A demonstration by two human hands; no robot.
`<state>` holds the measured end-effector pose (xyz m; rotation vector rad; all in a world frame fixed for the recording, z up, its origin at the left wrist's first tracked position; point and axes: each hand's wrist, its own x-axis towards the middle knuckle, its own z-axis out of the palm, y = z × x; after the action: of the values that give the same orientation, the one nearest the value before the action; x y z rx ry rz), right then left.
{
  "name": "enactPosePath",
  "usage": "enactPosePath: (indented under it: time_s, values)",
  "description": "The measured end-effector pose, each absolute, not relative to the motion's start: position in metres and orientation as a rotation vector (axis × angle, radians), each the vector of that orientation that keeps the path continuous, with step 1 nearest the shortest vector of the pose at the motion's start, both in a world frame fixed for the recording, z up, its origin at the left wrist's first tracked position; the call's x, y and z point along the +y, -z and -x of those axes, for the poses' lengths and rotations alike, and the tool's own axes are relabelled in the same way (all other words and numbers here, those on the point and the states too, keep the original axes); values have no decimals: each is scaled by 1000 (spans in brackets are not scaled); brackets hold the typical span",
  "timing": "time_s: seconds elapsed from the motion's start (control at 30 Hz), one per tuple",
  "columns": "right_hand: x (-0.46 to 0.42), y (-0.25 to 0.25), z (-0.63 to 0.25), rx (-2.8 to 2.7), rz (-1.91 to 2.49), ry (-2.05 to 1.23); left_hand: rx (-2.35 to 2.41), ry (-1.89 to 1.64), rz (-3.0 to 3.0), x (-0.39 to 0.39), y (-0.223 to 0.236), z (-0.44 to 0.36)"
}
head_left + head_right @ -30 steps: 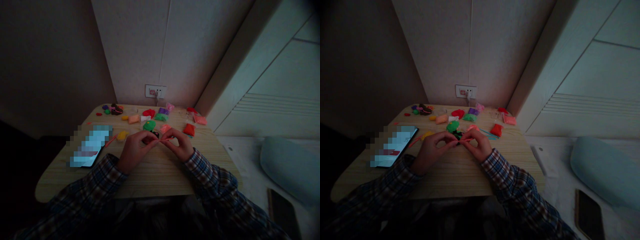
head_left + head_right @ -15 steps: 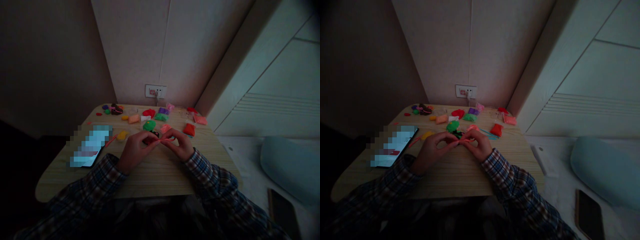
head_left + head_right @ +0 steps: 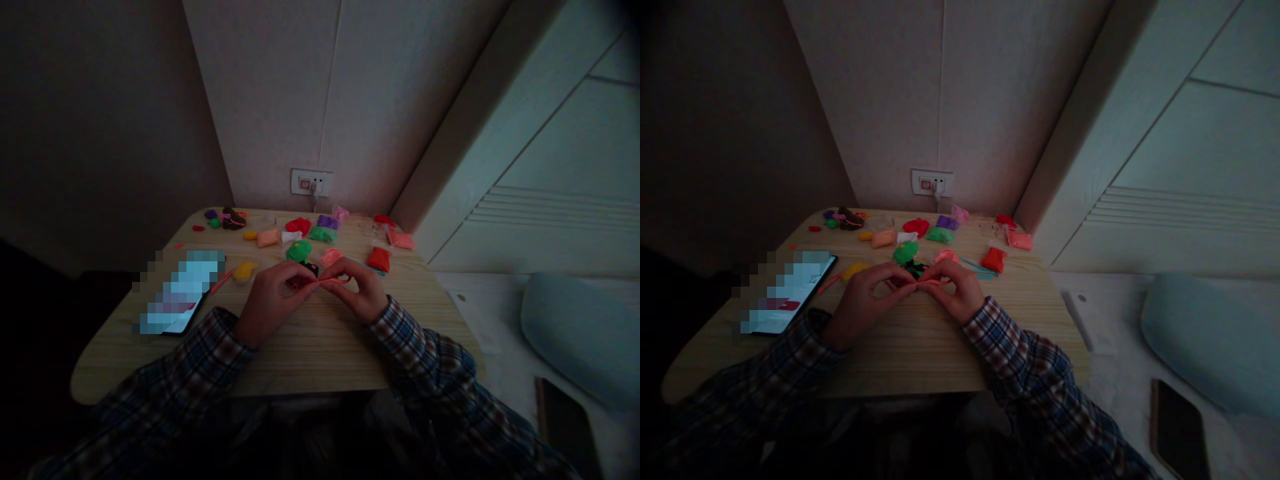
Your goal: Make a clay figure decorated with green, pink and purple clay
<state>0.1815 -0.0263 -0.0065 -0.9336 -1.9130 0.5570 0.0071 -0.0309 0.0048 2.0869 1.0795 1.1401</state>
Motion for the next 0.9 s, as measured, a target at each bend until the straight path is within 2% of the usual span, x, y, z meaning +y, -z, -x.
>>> enactPosePath:
  time_s: [0.9]
  values:
    - [-26,7,-180,-1916,926,-585,1059,-1125,-2120,-32,-6,-8]
